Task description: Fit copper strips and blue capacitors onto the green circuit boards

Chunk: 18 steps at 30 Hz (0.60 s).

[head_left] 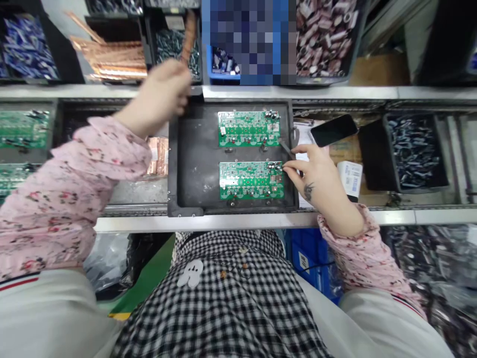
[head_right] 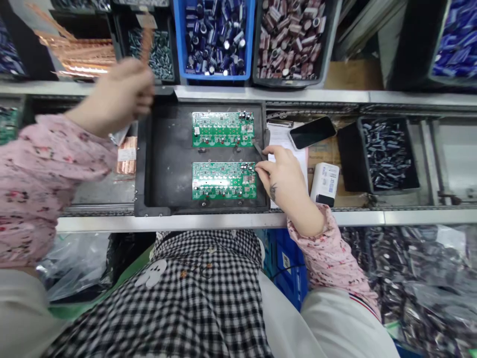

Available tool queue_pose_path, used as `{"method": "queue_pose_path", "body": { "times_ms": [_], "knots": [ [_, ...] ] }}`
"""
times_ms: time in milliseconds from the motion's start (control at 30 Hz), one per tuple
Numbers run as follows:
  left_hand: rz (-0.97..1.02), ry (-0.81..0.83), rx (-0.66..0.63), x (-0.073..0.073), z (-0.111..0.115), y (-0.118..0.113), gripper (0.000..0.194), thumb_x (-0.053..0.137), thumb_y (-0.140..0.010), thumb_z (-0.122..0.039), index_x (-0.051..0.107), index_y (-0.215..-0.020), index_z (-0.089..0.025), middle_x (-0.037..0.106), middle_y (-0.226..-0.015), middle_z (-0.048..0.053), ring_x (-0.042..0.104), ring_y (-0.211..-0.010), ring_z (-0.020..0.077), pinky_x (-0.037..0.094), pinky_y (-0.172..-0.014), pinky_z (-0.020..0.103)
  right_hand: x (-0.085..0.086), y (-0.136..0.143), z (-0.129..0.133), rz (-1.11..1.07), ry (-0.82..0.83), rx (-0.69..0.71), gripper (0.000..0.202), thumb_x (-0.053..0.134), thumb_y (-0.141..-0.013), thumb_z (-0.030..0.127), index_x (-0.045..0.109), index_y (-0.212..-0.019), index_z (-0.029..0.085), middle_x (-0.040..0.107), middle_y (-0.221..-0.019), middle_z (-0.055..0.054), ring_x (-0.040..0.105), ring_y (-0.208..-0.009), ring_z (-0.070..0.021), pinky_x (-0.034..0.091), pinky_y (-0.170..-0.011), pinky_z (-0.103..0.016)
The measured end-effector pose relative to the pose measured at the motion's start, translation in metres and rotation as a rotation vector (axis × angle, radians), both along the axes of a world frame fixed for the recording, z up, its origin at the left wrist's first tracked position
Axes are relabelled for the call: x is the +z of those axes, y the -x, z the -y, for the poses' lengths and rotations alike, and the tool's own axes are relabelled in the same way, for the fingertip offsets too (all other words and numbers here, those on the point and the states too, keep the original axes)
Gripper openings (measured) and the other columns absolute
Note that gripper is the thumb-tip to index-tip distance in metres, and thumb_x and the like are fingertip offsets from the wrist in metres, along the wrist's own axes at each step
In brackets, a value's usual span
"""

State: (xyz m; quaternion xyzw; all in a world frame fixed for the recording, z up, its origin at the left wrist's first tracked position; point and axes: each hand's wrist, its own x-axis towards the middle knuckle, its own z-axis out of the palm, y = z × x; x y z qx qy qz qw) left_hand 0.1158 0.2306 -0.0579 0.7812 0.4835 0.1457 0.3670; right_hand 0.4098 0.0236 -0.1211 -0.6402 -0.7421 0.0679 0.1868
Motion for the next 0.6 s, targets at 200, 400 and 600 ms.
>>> {"method": "queue_pose_path", "body": {
  "times_ms": [200, 400, 600],
  "knots": [
    [0.374, 0.418, -0.272, -0.017, 0.069, -0.053, 0.018, 0.050, -0.105, -0.030, 0.060, -0.103, -0.016, 0.064, -0.076, 0.002, 0.056, -0.061, 0.0096, 0.043, -0.056, 0.020, 0.003, -0.001, -0.003, 0.084, 0.012, 0.051, 0.023, 0.056, -0.094, 0.031, 0.075, -0.082, 0.030, 0.065, -0.117, -0.008, 0.059, -0.110, -0.0364, 0.050, -0.089, -0.059],
    [0.450, 0.359, -0.225, -0.031, 0.080, -0.061, 0.011, 0.047, -0.101, -0.012, 0.057, -0.097, -0.015, 0.067, -0.087, 0.004, 0.059, -0.068, 0.0080, 0.047, -0.065, 0.019, 0.021, 0.004, -0.005, -0.044, -0.023, 0.001, 0.009, 0.065, -0.090, 0.033, 0.069, -0.096, 0.028, 0.065, -0.115, -0.012, 0.062, -0.108, -0.0358, 0.053, -0.089, -0.056],
    [0.400, 0.065, -0.214, -0.035, 0.081, -0.051, 0.020, 0.046, -0.103, -0.021, 0.059, -0.089, -0.017, 0.063, -0.077, 0.001, 0.058, -0.068, 0.0129, 0.046, -0.068, 0.024, 0.025, 0.032, -0.028, -0.575, 0.055, -0.067, 0.030, 0.064, -0.091, 0.046, 0.057, -0.115, 0.030, 0.070, -0.107, -0.006, 0.069, -0.092, -0.0247, 0.059, -0.078, -0.042]
  ]
}}
